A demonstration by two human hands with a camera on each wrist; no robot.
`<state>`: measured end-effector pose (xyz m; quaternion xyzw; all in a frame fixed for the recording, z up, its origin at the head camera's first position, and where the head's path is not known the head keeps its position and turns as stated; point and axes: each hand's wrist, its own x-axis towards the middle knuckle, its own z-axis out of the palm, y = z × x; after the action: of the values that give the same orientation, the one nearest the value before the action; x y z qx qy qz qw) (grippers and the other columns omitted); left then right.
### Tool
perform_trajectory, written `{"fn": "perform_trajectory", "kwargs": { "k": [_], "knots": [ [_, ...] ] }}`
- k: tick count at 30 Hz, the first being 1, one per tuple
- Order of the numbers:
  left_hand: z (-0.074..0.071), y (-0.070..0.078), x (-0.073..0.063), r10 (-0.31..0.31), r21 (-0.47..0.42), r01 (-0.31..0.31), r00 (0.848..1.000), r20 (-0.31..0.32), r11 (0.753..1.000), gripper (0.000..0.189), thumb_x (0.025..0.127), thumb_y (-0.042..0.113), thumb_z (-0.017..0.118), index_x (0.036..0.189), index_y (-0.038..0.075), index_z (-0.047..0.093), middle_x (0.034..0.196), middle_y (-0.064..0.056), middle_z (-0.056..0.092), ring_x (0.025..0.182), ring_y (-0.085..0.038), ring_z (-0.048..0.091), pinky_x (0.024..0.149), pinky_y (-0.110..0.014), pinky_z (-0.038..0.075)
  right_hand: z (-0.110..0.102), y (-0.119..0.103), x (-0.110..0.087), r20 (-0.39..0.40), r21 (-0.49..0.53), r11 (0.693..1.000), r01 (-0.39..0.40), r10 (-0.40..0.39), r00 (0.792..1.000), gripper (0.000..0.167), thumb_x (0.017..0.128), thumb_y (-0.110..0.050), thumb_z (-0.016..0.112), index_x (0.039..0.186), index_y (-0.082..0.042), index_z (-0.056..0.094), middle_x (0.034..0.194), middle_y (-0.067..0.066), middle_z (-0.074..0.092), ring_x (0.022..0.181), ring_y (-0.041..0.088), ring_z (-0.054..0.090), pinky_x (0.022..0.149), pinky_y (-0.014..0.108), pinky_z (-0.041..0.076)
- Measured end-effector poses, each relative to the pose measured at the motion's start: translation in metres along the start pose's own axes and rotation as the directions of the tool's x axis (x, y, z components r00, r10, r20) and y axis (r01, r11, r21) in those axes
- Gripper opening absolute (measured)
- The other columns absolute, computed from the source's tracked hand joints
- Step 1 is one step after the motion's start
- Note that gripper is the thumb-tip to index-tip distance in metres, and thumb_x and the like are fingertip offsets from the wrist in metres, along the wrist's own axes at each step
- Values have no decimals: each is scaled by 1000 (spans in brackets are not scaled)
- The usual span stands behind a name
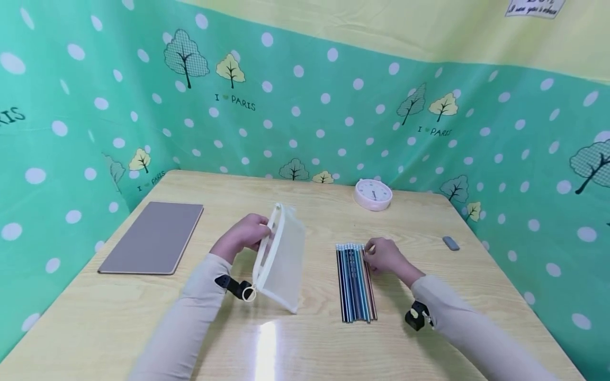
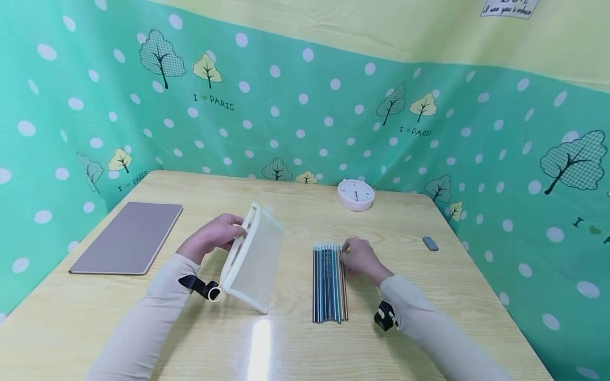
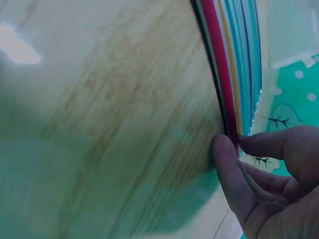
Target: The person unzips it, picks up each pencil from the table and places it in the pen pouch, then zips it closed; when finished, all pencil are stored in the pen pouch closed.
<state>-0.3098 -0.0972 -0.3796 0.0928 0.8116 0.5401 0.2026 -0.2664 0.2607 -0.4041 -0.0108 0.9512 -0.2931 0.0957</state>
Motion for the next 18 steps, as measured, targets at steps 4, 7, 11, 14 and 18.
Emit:
{"fn": "perform_trajectory", "kwargs": {
  "k": [4,7,11,14,18],
  "knots": [
    [-4,2,-1,2,12,-3,999,35,1000,32,95,-3,52,123,-15,58,85,-14,69,58,-15,67,62,-33,64,6,-4,-1,-53,-47,999,-23,20,998,26,90,1,66,113,13,63,73,12,68,51,16,64,50,29,60],
    [-6,4,-1,12,8,-12,999,51,1000,32,97,-2,52,125,-16,58,87,-15,71,60,-16,70,65,-36,65,7,-7,0,-79,-117,993,-17,8,997,32,88,-1,69,115,14,63,74,13,68,49,15,62,49,28,58],
    [-12,2,-4,25,-23,-24,998,63,999,33,98,-1,53,127,-16,57,90,-18,73,63,-18,71,70,-38,66,11,-13,4,-100,-164,986,4,-21,995,39,85,-1,72,119,15,63,81,17,70,48,15,63,48,28,57],
    [-14,-2,-5,42,-34,-39,996,80,999,33,99,-1,55,128,-17,55,91,-21,74,64,-18,72,71,-39,66,13,-14,4,-105,-162,987,10,-27,994,40,84,1,69,121,14,64,82,17,72,51,16,64,49,28,58],
    [-13,-3,-7,65,-34,-61,991,115,998,36,99,-1,58,131,-18,54,96,-23,74,70,-20,73,74,-40,66,2,-12,-4,-92,-99,995,1,-10,996,46,86,2,65,130,14,58,85,17,72,56,18,66,53,31,61]
  ]
}}
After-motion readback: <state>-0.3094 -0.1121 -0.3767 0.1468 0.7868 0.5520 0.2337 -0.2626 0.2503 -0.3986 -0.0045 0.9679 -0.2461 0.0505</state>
